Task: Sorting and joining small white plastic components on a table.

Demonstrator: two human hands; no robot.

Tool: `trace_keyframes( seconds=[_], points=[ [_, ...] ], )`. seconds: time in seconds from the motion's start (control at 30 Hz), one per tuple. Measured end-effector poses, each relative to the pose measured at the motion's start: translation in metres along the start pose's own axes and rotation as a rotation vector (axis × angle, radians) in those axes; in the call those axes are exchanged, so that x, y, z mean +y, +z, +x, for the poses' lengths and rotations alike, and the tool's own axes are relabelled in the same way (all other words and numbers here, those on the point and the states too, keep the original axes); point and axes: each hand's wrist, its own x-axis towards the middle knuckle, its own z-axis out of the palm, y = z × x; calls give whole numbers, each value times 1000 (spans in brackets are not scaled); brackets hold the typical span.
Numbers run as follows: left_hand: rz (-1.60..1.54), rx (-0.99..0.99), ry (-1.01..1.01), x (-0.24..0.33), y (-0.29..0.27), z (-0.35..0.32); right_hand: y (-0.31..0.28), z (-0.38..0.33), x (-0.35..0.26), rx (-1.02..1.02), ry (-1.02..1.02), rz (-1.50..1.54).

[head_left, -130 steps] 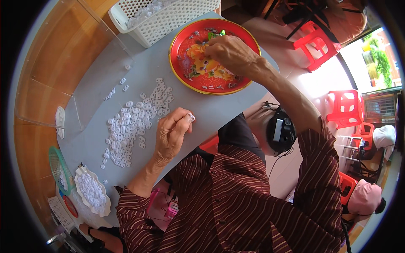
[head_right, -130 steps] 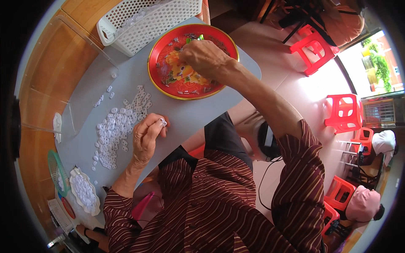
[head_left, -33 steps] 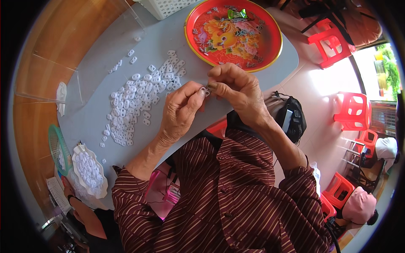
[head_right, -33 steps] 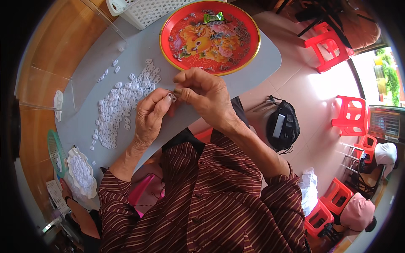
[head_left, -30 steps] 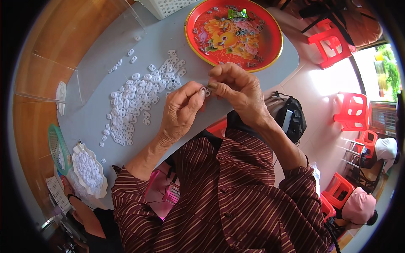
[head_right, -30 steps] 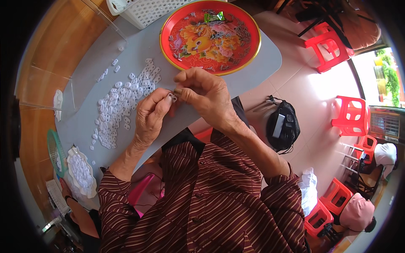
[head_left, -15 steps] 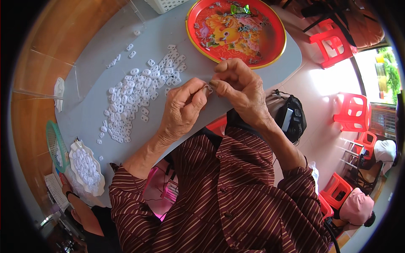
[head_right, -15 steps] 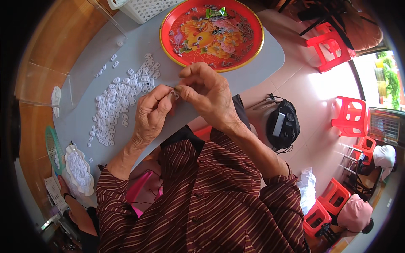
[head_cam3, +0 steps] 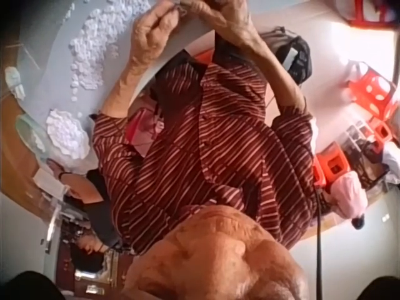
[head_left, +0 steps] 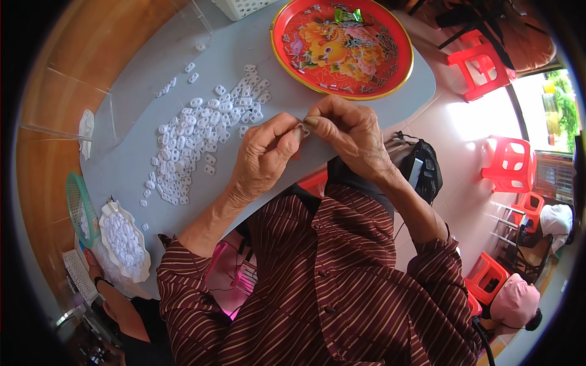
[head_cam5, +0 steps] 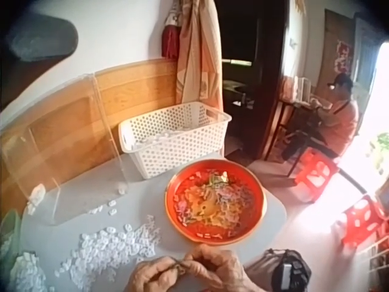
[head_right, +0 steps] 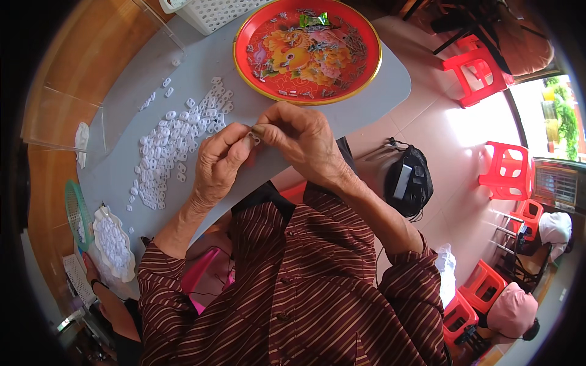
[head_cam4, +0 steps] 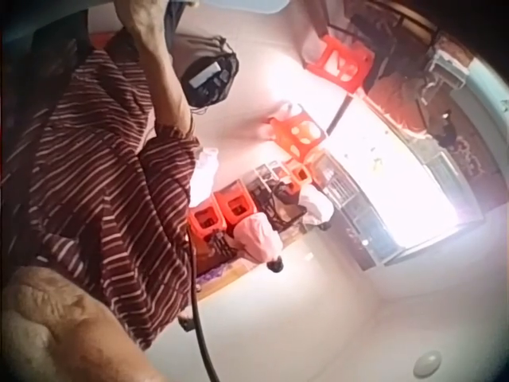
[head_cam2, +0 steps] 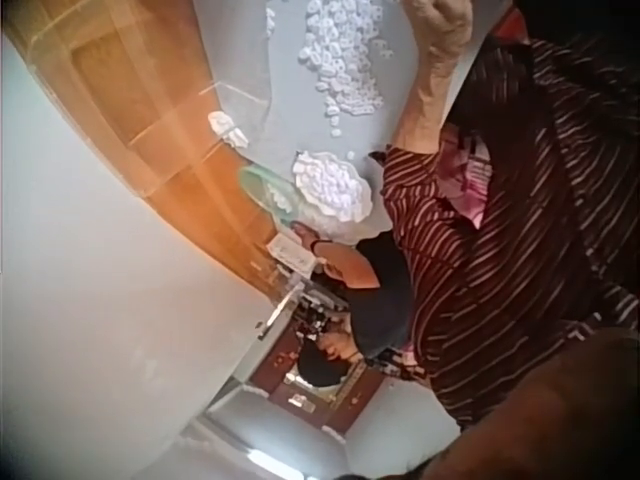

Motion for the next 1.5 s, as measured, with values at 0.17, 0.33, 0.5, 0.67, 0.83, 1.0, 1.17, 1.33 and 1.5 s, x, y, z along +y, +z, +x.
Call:
trace_keyframes(
  seconds=[0.17,0.33,0.5,0.67,0.83,1.0,1.17,1.33,1.5],
  points=[
    [-39,-20,12,-2,2,1,2,-1,1,47,27,-79],
    [50,-15,31,2,1,3,6,0,-5,124,41,-180],
    [8,24,-20,2,2,3,-1,1,-1,51,226,27],
    [-27,5,-45,1,0,2,2,-1,0,82,146,129],
    [-43,-1,-49,0,-1,2,6,1,-2,56,89,116],
    [-79,8,-5,-1,0,3,13,-5,-5,170,123,61],
    [-141,27,7,-4,2,2,17,-3,-9,134,96,144],
    [-25,20,36,5,-1,0,12,-5,1,109,22,174],
    [500,236,246,16,-35,6,9,-6,7,146,88,267]
  ],
)
